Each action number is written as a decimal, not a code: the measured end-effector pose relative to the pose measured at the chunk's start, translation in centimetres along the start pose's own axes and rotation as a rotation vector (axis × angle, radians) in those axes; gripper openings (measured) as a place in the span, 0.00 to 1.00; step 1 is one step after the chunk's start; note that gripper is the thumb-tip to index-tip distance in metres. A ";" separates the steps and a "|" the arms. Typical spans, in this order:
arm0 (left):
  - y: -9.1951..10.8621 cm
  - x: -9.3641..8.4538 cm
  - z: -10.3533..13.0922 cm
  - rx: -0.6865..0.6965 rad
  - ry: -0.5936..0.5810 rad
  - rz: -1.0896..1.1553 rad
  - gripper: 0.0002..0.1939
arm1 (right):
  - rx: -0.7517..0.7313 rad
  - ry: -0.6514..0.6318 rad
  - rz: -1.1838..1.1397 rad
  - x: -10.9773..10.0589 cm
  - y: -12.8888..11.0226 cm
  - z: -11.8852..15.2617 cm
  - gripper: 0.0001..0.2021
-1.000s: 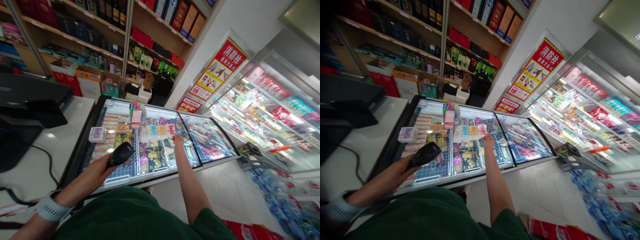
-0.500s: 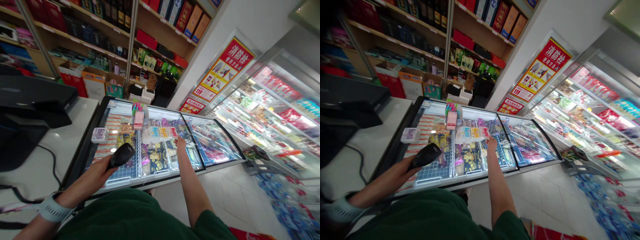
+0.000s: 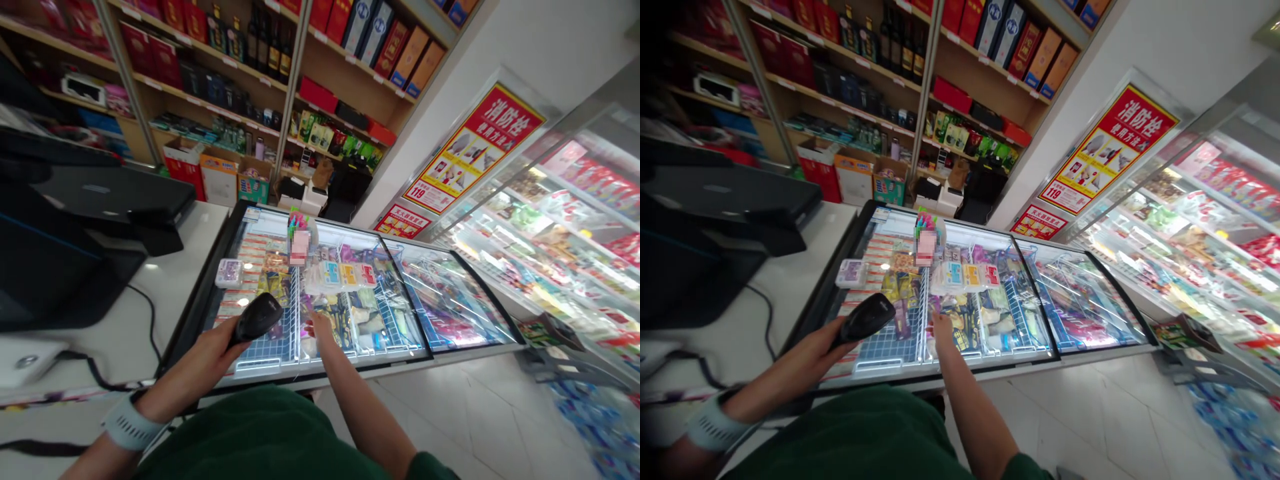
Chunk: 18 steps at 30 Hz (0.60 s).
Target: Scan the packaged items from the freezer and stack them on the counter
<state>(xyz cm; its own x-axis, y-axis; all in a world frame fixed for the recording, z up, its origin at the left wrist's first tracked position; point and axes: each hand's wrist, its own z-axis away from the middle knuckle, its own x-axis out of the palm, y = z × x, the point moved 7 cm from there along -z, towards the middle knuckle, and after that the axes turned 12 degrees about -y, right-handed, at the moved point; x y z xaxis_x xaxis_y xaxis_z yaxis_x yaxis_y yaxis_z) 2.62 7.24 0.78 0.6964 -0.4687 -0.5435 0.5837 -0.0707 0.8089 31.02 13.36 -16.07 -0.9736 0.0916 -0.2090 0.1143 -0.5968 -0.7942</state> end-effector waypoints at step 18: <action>-4.7 -4.4 8.2 -0.159 0.219 0.144 0.23 | -0.228 -0.364 0.296 23.5 -10.5 -1.8 0.15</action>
<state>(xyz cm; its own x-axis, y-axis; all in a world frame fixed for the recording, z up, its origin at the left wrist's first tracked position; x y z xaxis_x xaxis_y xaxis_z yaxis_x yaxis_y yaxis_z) -6.58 2.44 1.17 0.8401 -0.2612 -0.4755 0.5186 0.1296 0.8451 7.28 23.23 -13.66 -0.8941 -0.3621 -0.2637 0.3957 -0.3625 -0.8438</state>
